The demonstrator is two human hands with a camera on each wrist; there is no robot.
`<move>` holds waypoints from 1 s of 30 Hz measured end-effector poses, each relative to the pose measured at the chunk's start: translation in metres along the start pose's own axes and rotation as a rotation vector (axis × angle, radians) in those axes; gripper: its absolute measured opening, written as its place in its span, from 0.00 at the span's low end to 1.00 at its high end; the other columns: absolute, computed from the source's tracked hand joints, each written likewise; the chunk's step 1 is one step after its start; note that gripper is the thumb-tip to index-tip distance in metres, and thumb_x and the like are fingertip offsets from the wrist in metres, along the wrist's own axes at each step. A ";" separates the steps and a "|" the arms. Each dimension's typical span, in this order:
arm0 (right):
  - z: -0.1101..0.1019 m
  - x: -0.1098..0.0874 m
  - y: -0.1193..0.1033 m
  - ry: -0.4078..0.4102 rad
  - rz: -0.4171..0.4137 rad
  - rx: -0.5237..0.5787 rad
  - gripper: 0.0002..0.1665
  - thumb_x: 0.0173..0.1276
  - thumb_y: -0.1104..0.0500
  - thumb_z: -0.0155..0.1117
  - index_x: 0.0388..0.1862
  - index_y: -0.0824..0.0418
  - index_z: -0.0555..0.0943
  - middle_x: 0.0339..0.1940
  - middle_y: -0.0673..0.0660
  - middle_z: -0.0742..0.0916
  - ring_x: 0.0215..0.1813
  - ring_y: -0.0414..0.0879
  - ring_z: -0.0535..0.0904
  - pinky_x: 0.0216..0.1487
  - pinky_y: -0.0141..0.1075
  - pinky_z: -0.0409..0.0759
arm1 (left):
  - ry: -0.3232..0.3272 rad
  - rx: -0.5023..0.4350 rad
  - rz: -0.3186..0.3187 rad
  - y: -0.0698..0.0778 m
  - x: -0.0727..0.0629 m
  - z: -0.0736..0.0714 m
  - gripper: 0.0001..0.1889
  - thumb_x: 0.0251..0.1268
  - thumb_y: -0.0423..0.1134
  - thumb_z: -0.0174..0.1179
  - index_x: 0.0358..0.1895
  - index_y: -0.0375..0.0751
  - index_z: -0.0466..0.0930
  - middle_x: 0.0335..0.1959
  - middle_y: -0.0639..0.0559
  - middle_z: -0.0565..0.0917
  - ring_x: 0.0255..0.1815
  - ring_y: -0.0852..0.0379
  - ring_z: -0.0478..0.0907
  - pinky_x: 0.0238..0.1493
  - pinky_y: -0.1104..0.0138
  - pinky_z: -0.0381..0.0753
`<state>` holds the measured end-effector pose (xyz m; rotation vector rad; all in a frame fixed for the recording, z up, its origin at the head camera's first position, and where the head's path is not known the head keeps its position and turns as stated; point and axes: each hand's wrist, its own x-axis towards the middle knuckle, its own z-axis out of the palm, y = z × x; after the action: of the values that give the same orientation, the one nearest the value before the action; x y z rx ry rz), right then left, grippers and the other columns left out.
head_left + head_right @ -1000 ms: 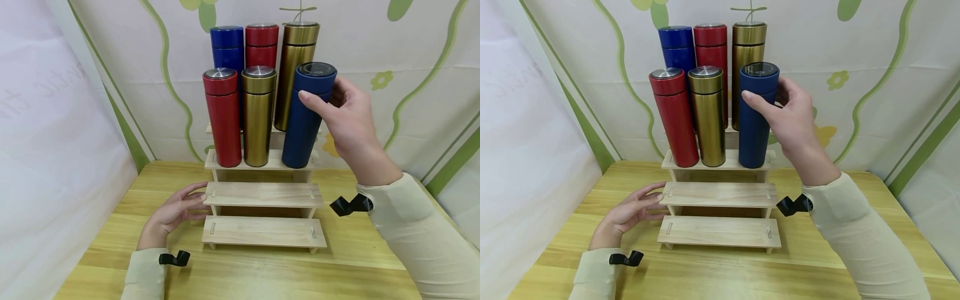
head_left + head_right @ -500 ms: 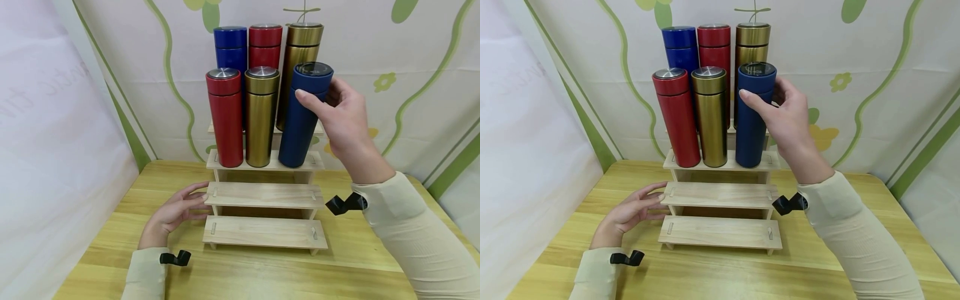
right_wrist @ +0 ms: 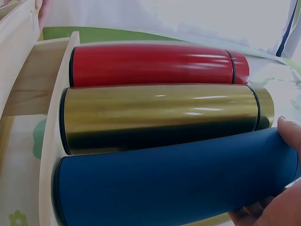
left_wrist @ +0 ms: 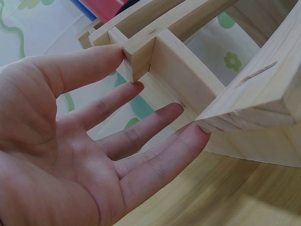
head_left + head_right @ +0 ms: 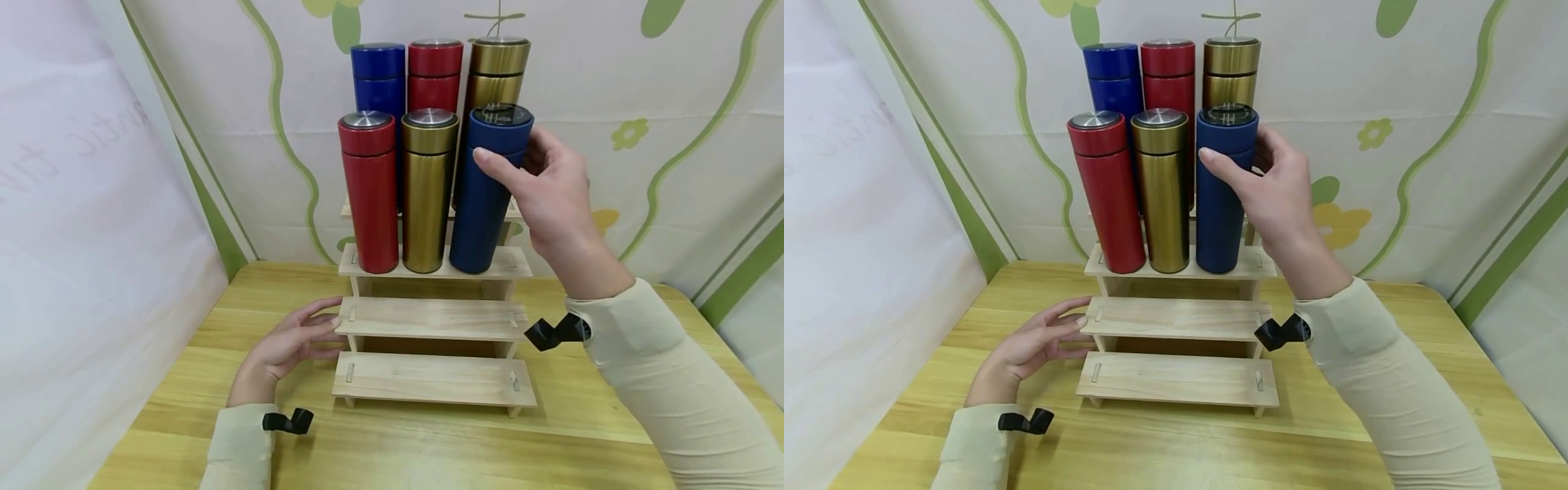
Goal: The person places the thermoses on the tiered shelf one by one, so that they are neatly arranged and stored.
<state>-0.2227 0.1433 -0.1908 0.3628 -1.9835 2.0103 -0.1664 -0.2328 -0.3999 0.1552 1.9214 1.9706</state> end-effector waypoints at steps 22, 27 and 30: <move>0.008 0.001 0.001 -0.003 0.008 -0.009 0.35 0.66 0.51 0.82 0.70 0.53 0.82 0.58 0.51 0.87 0.61 0.47 0.78 0.68 0.40 0.77 | 0.002 -0.004 -0.001 0.000 0.000 0.000 0.36 0.82 0.39 0.59 0.86 0.41 0.56 0.72 0.42 0.81 0.61 0.45 0.87 0.65 0.46 0.86; 0.008 0.001 -0.001 0.014 0.029 -0.054 0.37 0.65 0.48 0.83 0.71 0.51 0.81 0.59 0.50 0.86 0.61 0.47 0.77 0.68 0.41 0.76 | 0.005 -0.001 0.002 0.000 0.000 0.000 0.35 0.82 0.39 0.59 0.86 0.41 0.56 0.72 0.42 0.81 0.61 0.46 0.87 0.64 0.47 0.87; 0.008 0.001 -0.001 0.024 0.042 -0.081 0.38 0.64 0.47 0.84 0.71 0.51 0.81 0.58 0.49 0.85 0.61 0.47 0.77 0.67 0.41 0.76 | 0.005 0.002 0.002 0.000 0.000 0.000 0.35 0.83 0.39 0.58 0.86 0.41 0.56 0.72 0.42 0.81 0.61 0.46 0.87 0.64 0.47 0.87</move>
<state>-0.2233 0.1356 -0.1892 0.2795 -2.0667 1.9431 -0.1662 -0.2328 -0.3998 0.1532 1.9276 1.9718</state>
